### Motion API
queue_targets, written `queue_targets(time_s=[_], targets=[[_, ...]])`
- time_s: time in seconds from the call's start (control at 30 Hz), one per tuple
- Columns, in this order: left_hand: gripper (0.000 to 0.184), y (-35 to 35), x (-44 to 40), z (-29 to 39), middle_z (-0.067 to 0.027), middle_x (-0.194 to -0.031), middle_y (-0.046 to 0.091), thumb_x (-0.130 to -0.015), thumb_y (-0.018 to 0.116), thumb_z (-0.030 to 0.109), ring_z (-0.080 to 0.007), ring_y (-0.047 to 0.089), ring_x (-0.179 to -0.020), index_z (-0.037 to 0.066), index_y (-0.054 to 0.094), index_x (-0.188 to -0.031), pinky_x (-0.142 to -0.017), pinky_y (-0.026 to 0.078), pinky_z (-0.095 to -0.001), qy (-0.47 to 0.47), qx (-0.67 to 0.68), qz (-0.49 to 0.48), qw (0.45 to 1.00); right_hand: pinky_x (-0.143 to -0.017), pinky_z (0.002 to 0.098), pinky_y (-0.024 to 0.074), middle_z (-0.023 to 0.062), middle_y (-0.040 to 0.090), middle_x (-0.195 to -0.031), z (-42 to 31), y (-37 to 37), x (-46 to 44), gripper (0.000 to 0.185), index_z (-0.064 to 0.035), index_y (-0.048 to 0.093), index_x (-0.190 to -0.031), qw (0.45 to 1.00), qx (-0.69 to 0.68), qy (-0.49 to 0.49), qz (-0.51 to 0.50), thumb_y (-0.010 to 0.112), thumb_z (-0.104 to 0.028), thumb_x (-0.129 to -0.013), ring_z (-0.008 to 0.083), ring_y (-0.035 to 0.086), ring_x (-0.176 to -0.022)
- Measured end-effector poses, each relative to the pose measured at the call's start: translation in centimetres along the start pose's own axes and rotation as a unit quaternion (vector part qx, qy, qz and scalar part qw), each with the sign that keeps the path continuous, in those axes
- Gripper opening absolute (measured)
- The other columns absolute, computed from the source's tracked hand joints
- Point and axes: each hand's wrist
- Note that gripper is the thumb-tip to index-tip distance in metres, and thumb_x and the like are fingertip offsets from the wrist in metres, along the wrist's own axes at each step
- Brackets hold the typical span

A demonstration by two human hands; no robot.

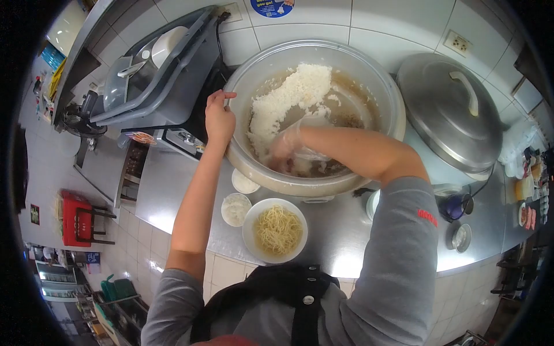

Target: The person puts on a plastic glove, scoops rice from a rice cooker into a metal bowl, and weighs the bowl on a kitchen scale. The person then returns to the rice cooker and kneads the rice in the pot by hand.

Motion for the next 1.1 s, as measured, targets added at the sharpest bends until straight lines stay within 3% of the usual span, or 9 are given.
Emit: queue_targets(time_s=[0.07, 0.17, 0.33, 0.77, 0.83, 0.87, 0.9, 0.97, 1.1], targets=[[0.038, 0.0, -0.1, -0.1, -0.011, -0.131, 0.053, -0.075, 0.05, -0.007, -0.0354, 0.055, -0.11, 0.012, 0.067, -0.103, -0.09, 0.048, -0.0419, -0.001, 0.003, 0.004, 1.0, -0.066, 0.0339, 0.0519, 0.0055, 0.064, -0.07, -0.1, -0.2, -0.1, 0.033, -0.0073, 0.069, -0.106, 0.996, -0.079, 0.0, -0.05, 0.069, -0.019, -0.075, 0.0174, 0.064, -0.071], [0.037, -0.1, 0.1, -0.2, -0.0114, -0.131, 0.054, -0.076, 0.049, -0.007, -0.035, 0.055, -0.111, 0.012, 0.068, -0.101, -0.09, 0.048, -0.0416, 0.003, 0.003, 0.002, 1.0, -0.065, 0.0367, 0.0543, 0.0105, 0.068, -0.083, 0.9, -2.3, -2.0, 0.036, -0.0075, 0.067, -0.111, 0.943, 0.296, 0.001, -0.152, 0.068, -0.013, -0.075, 0.0208, 0.067, -0.075], [0.031, 0.0, 0.0, -0.3, -0.0127, -0.131, 0.054, -0.078, 0.05, -0.007, -0.0355, 0.056, -0.111, 0.011, 0.068, -0.096, -0.09, 0.048, -0.041, 0.006, 0.013, 0.01, 1.0, -0.081, 0.0427, 0.0514, 0.0183, 0.068, -0.105, 2.5, -5.6, 3.6, 0.026, -0.0008, 0.07, -0.101, 0.931, 0.289, 0.062, 0.212, 0.066, -0.009, -0.077, 0.0296, 0.067, -0.089], [0.028, 0.1, 0.2, -0.2, -0.0129, -0.128, 0.057, -0.078, 0.052, -0.005, -0.0349, 0.06, -0.106, 0.012, 0.07, -0.091, -0.088, 0.049, -0.0418, 0.001, 0.025, 0.027, 0.999, -0.081, 0.0416, 0.0504, 0.0192, 0.066, -0.104, 3.3, -4.0, 0.5, 0.031, -0.0003, 0.063, -0.107, 0.934, 0.268, 0.03, 0.236, 0.065, -0.015, -0.08, 0.0323, 0.064, -0.093], [0.027, -0.1, 0.3, -0.2, -0.0127, -0.126, 0.058, -0.077, 0.053, -0.003, -0.0341, 0.06, -0.107, 0.013, 0.07, -0.09, -0.089, 0.05, -0.0419, 0.003, 0.002, 0.033, 0.999, -0.078, 0.0447, 0.0501, 0.0204, 0.065, -0.103, 8.1, -5.2, -2.8, 0.029, 0.0001, 0.063, -0.104, 0.927, 0.122, -0.003, 0.354, 0.058, -0.022, -0.085, 0.0308, 0.063, -0.087], [0.027, 0.1, 0.1, -0.5, -0.0112, -0.125, 0.058, -0.075, 0.055, -0.002, -0.0344, 0.06, -0.107, 0.015, 0.07, -0.089, -0.089, 0.05, -0.0422, 0.007, -0.008, 0.035, 0.999, -0.079, 0.0457, 0.0488, 0.0185, 0.065, -0.102, 8.7, -6.4, -2.2, 0.034, -0.0005, 0.063, -0.103, 0.921, 0.238, -0.029, 0.306, 0.056, -0.029, -0.086, 0.0274, 0.061, -0.086], [0.028, 0.3, 0.2, -0.9, -0.0096, -0.124, 0.057, -0.072, 0.057, -0.003, -0.0347, 0.059, -0.107, 0.016, 0.07, -0.088, -0.089, 0.05, -0.0421, 0.015, -0.01, 0.053, 0.998, -0.079, 0.045, 0.048, 0.0145, 0.066, -0.099, 7.7, -7.0, -1.2, 0.034, -0.0003, 0.063, -0.103, 0.946, -0.005, 0.044, 0.32, 0.056, -0.028, -0.085, 0.0244, 0.059, -0.087], [0.032, -1.0, 0.7, 0.4, -0.0116, -0.122, 0.059, -0.073, 0.051, -0.006, -0.034, 0.059, -0.108, 0.014, 0.071, -0.087, -0.09, 0.05, -0.042, -0.016, 0.009, 0.035, 0.999, -0.082, 0.0435, 0.0482, 0.0146, 0.066, -0.099, 15.1, -8.0, -4.3, 0.04, -0.0036, 0.064, -0.116, 0.919, -0.128, -0.105, 0.359, 0.063, -0.02, -0.079, 0.0279, 0.061, -0.089], [0.035, -0.6, 0.7, 0.2, -0.0104, -0.13, 0.054, -0.068, 0.056, -0.009, -0.0372, 0.056, -0.111, 0.014, 0.069, -0.09, -0.102, 0.044, -0.0421, -0.059, 0.029, 0.023, 0.998, -0.112, 0.0414, 0.0307, 0.0164, 0.044, -0.143, 7.6, -7.3, 1.2, 0.094, -0.0095, 0.047, -0.139, 0.942, 0.158, 0.027, 0.294, 0.089, -0.035, -0.058, 0.033, 0.04, -0.133]])
Point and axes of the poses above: each hand's wrist, its own x-axis away from the middle knuckle, its own y-axis out of the palm, z = x × y
